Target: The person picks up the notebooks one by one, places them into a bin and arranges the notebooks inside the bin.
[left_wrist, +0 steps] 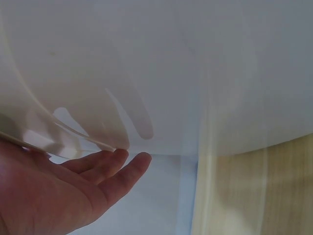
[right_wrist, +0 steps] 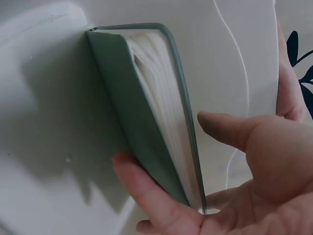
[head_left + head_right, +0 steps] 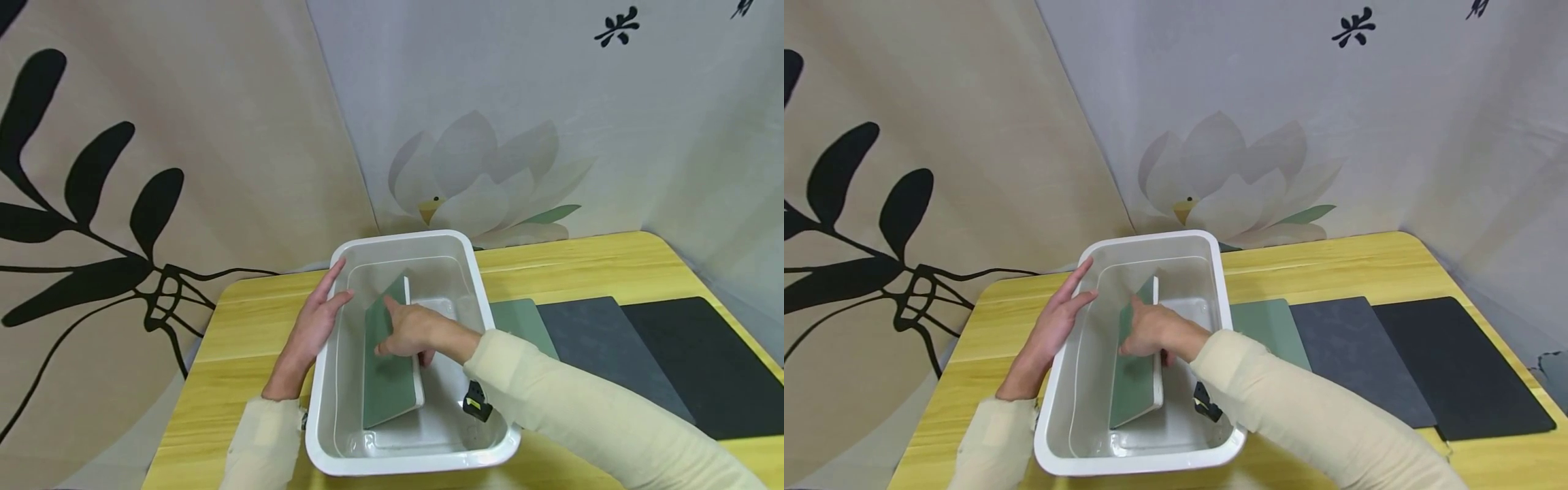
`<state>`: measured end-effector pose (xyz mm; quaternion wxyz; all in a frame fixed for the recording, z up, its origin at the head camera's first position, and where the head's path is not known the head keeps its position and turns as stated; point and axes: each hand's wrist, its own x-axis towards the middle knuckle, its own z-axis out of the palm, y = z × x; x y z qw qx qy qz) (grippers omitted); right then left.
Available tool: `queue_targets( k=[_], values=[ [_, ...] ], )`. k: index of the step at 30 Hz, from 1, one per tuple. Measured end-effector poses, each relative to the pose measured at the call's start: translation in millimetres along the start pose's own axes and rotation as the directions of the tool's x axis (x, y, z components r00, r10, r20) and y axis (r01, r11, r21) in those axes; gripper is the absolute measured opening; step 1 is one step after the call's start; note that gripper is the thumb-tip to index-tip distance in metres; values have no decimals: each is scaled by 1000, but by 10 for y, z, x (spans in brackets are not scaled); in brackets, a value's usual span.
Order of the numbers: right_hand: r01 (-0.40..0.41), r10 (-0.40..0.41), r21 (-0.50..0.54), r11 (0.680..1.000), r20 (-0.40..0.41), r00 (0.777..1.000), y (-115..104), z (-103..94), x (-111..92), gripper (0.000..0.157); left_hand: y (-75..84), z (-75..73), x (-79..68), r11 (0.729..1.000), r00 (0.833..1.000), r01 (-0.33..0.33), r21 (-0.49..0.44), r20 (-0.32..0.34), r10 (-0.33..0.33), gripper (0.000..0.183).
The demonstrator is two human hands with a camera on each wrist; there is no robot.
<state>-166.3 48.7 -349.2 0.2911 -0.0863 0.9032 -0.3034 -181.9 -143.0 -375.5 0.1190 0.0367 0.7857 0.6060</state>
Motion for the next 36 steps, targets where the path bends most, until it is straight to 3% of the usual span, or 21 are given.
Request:
queue_targets(
  k=[18, 36],
  values=[
    [-43, 43, -13, 999, 16, 999, 5, 17, 16, 99, -33, -13, 2, 1000, 1000, -13, 7, -2, 14, 55],
    [-68, 69, -107, 992, 2, 998, 17, 2, -26, 107, -23, -2, -6, 1000, 1000, -11, -23, 12, 12, 55]
  ],
)
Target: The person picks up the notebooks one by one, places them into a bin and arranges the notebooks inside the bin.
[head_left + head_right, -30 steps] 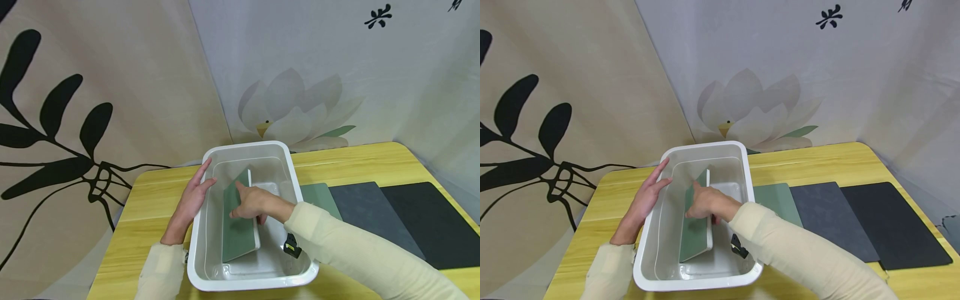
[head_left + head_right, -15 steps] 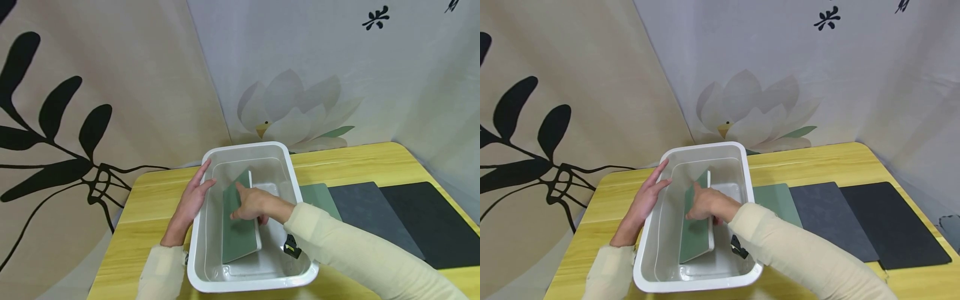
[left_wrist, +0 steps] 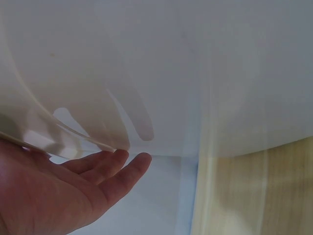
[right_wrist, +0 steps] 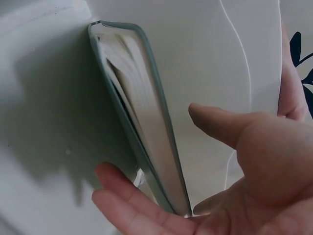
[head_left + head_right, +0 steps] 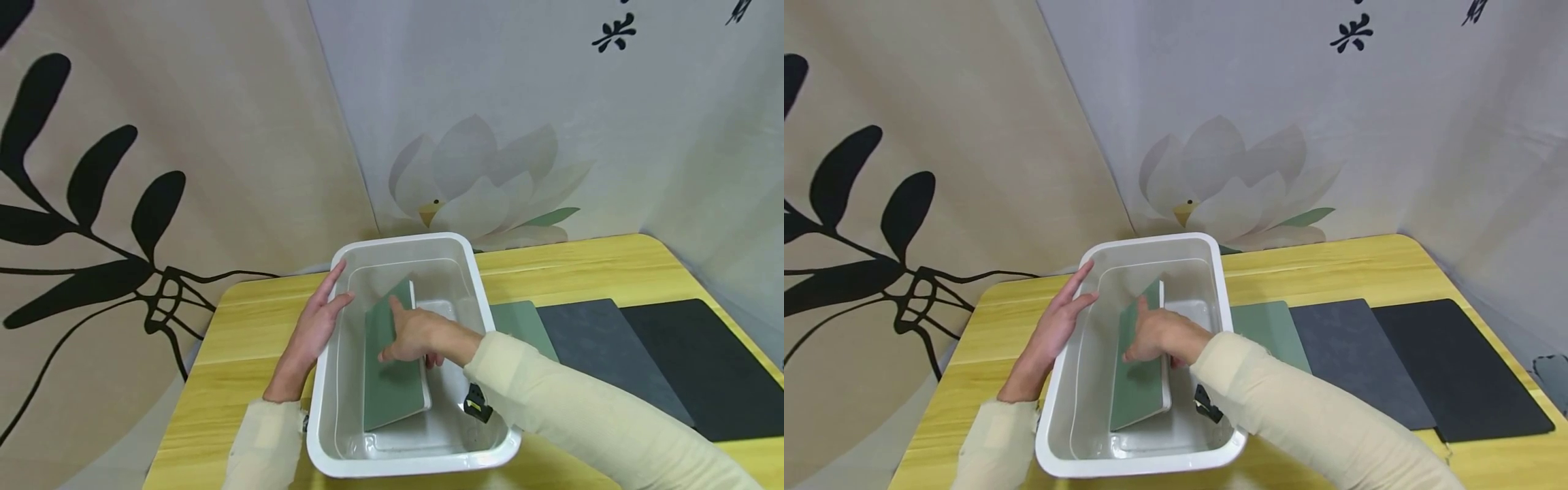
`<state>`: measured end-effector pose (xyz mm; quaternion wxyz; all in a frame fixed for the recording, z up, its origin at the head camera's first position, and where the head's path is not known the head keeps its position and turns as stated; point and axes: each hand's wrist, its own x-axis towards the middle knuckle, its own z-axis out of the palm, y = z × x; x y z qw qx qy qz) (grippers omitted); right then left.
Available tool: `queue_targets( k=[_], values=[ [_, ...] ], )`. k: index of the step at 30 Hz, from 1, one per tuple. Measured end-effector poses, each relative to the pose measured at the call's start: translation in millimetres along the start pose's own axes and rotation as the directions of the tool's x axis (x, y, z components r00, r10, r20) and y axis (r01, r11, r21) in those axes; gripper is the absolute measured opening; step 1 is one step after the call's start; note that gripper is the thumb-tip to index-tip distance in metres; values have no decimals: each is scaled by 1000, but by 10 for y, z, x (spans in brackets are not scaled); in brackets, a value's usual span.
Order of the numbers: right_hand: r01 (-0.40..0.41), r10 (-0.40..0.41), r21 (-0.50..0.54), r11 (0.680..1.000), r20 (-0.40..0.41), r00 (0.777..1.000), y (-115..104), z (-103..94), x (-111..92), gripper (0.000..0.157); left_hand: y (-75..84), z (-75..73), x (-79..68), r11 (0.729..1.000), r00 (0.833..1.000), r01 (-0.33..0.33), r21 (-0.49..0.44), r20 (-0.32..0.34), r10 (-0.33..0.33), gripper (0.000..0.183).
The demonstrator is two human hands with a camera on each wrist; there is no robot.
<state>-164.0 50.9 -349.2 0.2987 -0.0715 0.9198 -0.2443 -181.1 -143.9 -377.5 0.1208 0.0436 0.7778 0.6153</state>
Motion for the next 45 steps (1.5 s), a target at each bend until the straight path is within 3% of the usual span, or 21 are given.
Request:
queue_targets(
  k=[45],
  values=[
    [-38, 45, -152, 988, 39, 998, 5, 6, 23, 115, 1, -5, 3, 1000, 1000, 4, 13, -5, -4, 55]
  ],
)
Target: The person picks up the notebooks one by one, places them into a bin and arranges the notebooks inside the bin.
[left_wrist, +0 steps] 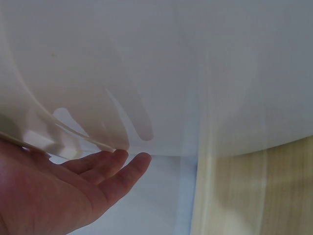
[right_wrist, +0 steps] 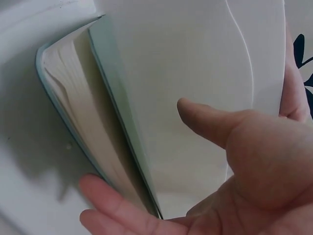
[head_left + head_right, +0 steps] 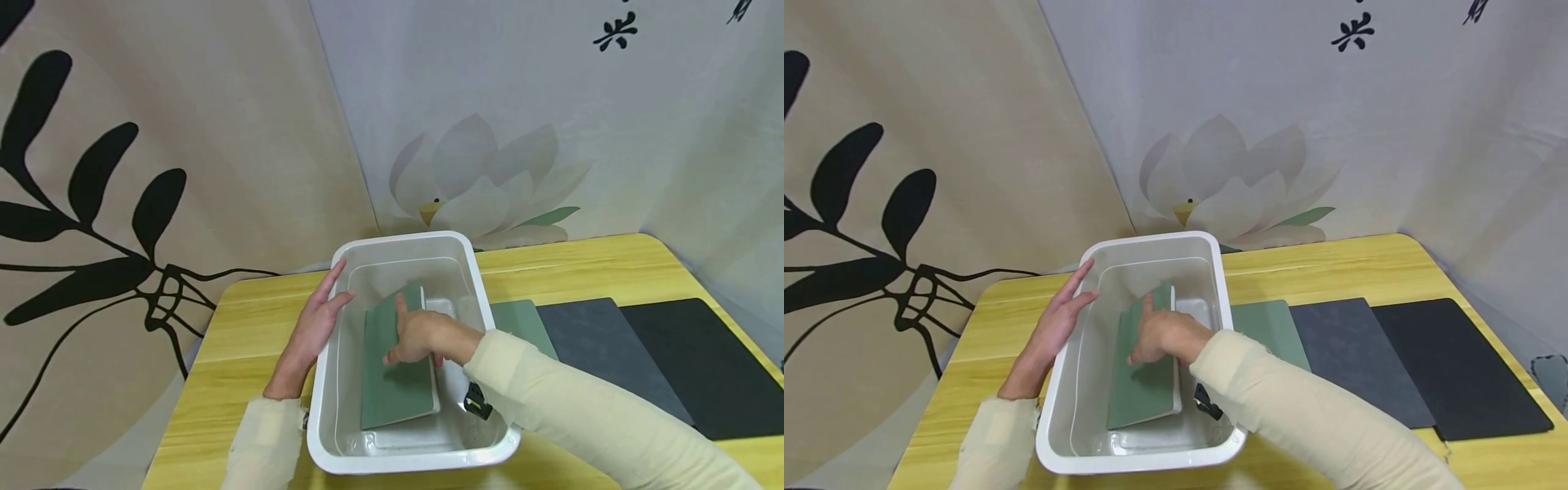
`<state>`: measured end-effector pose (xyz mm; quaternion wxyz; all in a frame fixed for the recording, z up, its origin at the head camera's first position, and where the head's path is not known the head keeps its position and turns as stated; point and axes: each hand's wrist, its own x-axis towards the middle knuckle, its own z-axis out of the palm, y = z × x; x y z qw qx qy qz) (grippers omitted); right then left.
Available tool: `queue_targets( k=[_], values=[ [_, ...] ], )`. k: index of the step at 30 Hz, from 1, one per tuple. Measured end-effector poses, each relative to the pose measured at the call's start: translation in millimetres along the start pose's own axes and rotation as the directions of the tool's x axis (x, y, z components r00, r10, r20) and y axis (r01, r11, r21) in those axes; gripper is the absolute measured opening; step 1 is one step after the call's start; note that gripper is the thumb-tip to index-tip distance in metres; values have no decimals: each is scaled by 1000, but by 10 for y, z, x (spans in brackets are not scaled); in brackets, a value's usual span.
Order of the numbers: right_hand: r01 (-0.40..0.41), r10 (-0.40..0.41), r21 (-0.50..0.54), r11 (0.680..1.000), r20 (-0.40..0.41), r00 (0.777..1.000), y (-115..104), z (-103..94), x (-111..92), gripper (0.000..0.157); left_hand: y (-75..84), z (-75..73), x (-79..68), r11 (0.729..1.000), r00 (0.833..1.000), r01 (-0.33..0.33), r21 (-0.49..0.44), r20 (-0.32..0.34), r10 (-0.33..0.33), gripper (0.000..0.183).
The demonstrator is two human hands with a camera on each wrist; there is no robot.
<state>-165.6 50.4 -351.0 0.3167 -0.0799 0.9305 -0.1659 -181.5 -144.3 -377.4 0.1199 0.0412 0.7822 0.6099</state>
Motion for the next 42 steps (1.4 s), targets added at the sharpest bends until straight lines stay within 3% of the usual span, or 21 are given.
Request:
queue_targets(
  k=[30, 42],
  values=[
    [21, -20, -19, 1000, 6, 1000, -3, 11, -30, 111, 3, 0, -1, 1000, 1000, 2, -8, 3, -2, 54],
    [14, -16, -65, 998, -31, 999, 5, 32, -35, 109, 11, 5, -4, 1000, 1000, 5, -15, -2, -5, 55]
  ],
)
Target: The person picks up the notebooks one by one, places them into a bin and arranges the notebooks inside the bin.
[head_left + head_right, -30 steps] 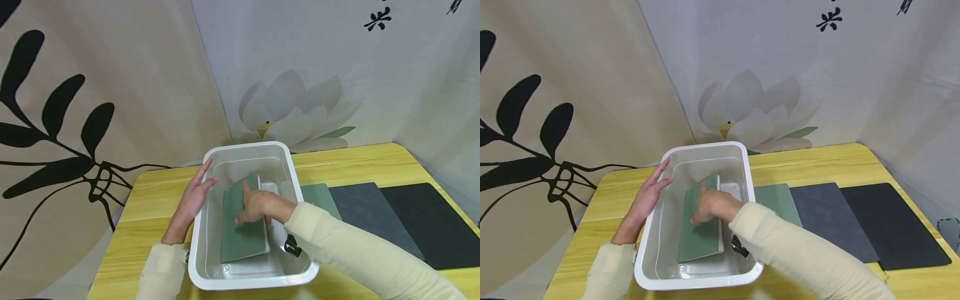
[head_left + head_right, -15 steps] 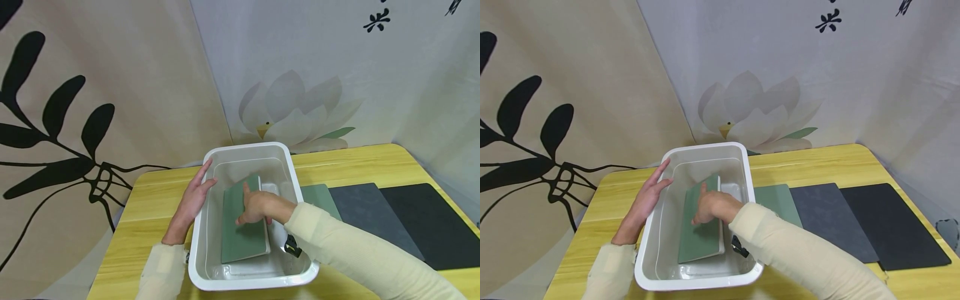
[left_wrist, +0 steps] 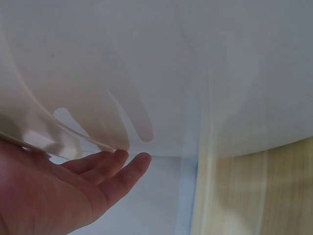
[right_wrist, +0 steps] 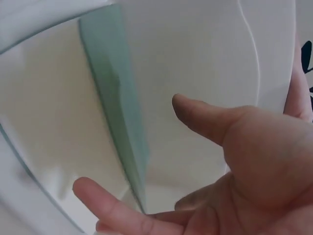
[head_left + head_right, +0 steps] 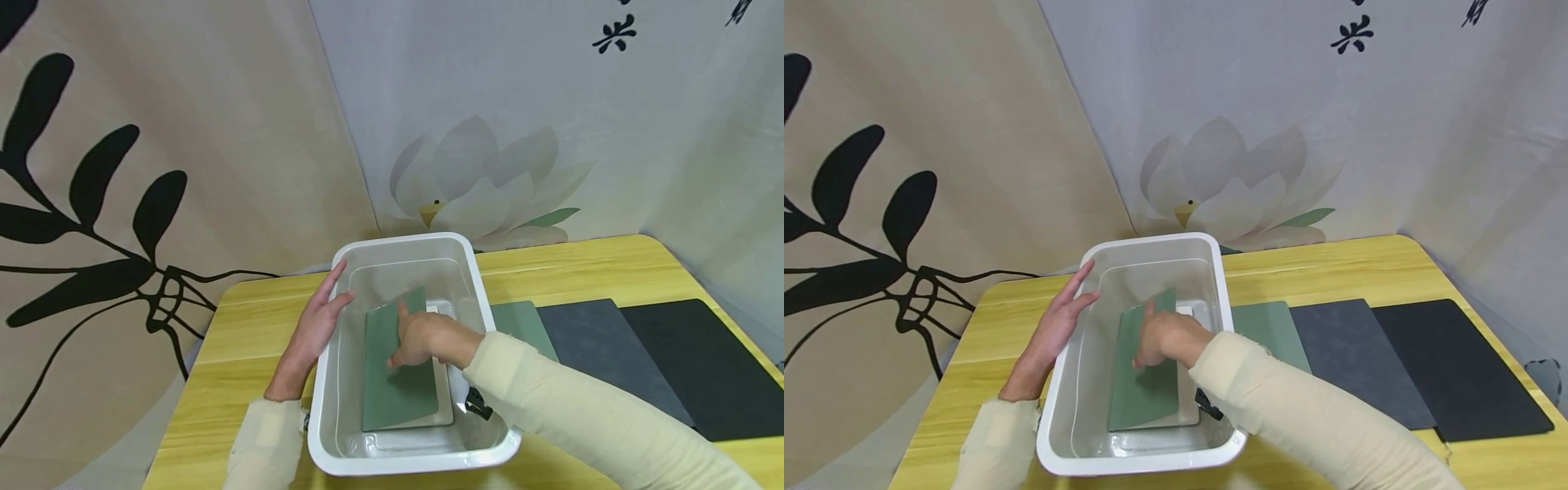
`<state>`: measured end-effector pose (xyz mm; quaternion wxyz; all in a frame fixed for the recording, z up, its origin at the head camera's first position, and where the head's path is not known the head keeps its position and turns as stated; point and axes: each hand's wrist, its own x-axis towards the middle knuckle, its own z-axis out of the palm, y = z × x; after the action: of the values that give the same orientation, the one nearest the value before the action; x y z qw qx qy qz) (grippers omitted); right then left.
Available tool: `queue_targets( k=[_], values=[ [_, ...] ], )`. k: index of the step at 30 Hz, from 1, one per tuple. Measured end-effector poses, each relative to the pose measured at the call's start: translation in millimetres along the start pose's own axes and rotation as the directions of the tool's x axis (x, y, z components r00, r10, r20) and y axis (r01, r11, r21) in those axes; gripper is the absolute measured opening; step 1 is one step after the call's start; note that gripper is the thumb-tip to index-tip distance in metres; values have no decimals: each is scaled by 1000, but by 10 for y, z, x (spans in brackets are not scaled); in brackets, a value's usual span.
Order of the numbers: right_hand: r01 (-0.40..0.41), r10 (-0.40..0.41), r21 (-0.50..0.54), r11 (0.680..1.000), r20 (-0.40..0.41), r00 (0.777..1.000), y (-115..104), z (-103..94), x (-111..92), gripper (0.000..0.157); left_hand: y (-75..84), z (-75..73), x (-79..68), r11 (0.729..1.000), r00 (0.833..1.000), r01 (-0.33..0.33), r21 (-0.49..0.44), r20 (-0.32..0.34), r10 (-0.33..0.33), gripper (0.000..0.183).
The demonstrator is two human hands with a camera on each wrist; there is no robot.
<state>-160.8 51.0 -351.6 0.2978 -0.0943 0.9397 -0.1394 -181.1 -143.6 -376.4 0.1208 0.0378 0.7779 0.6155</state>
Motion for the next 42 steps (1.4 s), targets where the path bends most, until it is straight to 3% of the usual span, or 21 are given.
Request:
queue_targets(
  k=[6, 14, 22, 30, 42],
  values=[
    [8, -12, -104, 994, -31, 999, -35, 15, -41, 106, -7, -9, -9, 1000, 1000, 3, 16, -12, -3, 55],
    [-8, 1, -138, 990, -47, 999, -57, 14, -42, 106, -14, -16, -17, 1000, 1000, 5, 10, -20, -5, 55],
    [5, -19, -126, 992, -110, 994, -64, -1, -30, 100, -17, -31, -39, 1000, 1000, 7, 6, -13, -7, 55],
    [15, -28, -134, 991, -96, 995, -82, -34, -34, 96, -19, -42, -33, 1000, 1000, 13, 3, -16, -13, 54],
    [117, -120, -33, 993, -113, 986, -41, -150, -86, 85, 0, -5, 4, 1000, 1000, 2, 19, -16, -2, 57]
  ],
)
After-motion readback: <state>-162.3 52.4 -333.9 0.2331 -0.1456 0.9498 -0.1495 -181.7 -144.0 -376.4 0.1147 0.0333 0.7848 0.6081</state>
